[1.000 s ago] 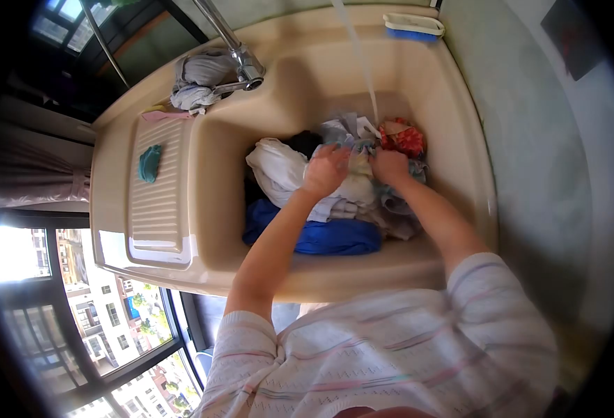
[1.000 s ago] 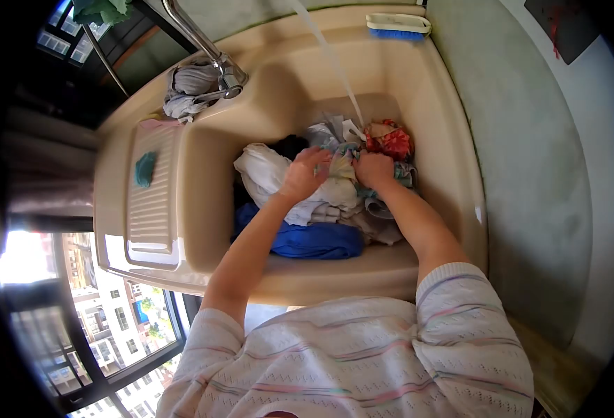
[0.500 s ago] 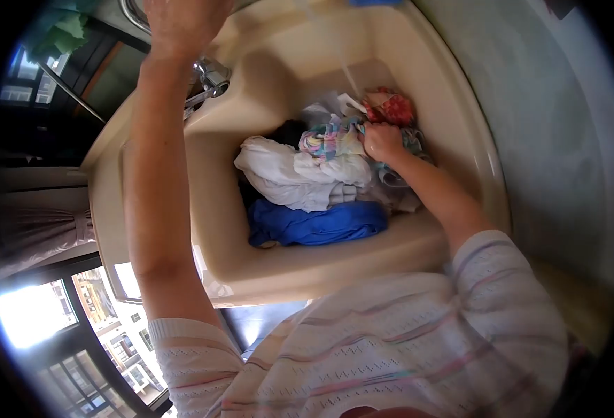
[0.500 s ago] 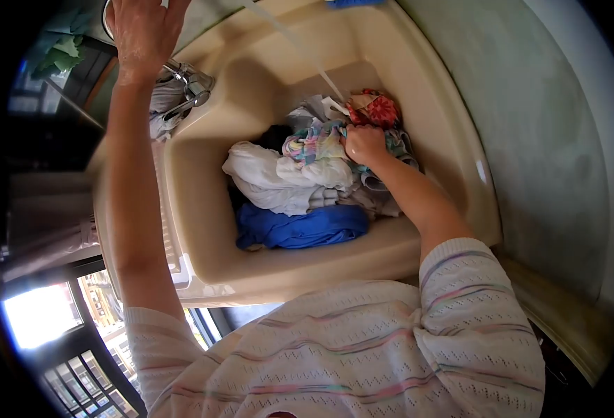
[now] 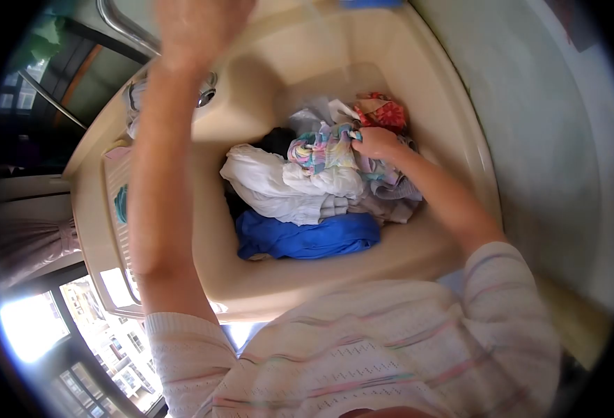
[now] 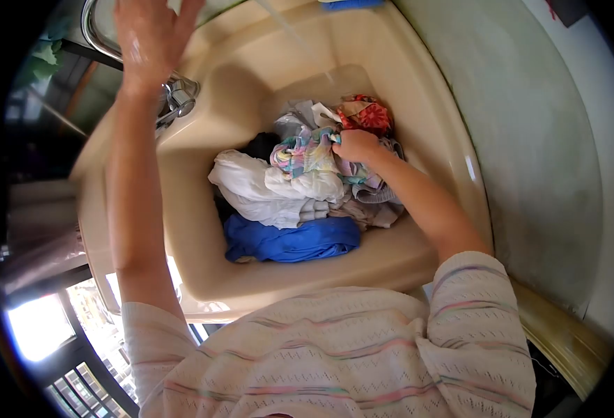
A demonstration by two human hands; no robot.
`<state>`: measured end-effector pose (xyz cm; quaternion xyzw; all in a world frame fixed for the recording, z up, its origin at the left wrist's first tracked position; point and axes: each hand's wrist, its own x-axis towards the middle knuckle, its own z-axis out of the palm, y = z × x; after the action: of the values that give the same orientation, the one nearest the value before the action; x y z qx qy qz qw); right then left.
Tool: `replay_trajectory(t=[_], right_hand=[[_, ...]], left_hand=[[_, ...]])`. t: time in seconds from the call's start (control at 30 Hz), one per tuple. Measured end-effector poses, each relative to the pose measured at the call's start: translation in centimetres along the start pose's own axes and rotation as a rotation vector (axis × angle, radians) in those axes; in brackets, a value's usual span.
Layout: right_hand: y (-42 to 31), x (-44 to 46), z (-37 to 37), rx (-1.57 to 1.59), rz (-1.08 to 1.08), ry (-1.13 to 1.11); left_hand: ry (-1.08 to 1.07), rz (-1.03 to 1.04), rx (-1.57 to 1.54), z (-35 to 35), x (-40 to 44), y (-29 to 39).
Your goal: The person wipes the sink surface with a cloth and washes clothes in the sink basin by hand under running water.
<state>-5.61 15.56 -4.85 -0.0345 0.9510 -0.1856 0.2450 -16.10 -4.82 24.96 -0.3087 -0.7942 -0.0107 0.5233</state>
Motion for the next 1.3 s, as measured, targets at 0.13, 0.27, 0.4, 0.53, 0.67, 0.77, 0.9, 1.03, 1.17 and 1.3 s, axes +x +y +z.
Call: replay_trajectory(t=[0.13, 0.27, 0.4, 0.53, 0.67, 0.77, 0.9, 1.03, 1.17, 1.3], right_hand=[[-0.4, -0.7, -2.8, -0.037, 0.002, -0.121], [-1.3, -2.2, -5.5, -0.173, -0.090, -0.107], [-3.1, -3.9, -10.2, -0.116, -0.165, -0.045], [-3.7, -3.1, -9.2, -0.036, -0.341, 0.211], [-2.8, -1.9, 0.1, -0.338, -0.155, 0.023], [-2.5, -2.0, -0.1, -0.236, -0.186, -0.016], [-1.1, 0.8, -3.0, 0.005, -0.411, -0.100], [-7.4, -4.5, -8.8, 0.702, -0.598, -0.181], [-5.4, -2.9, -11.2, 1.230, -0.487, -0.255], [-6.2, -4.1, -16.2, 1.375, -0.627, 0.048]], left_hand=[[-0.558, -0.181, -0.508, -0.4, -13.2, 6.8], [-1.159, -0.361, -0.562, -3.3, -24.8, 7.7], [-1.500, -0.511, -0.202, -7.6, -28.5, 4.0], [-1.133, -0.619, -0.296, -6.5, -32.6, 4.7], [-0.948, -0.746, -0.296, -3.6, -34.9, 5.1], [-0.920, -0.798, -0.371, -5.1, -31.6, 5.6], [-0.624, -0.596, -0.514, -7.4, -23.6, 7.2], [-0.462, -0.547, -0.562, -8.1, -16.6, 7.8], [-0.256, -0.655, -0.567, -9.5, -10.6, 5.8], [-0.055, -0.679, -0.474, -9.7, -7.8, 4.5]])
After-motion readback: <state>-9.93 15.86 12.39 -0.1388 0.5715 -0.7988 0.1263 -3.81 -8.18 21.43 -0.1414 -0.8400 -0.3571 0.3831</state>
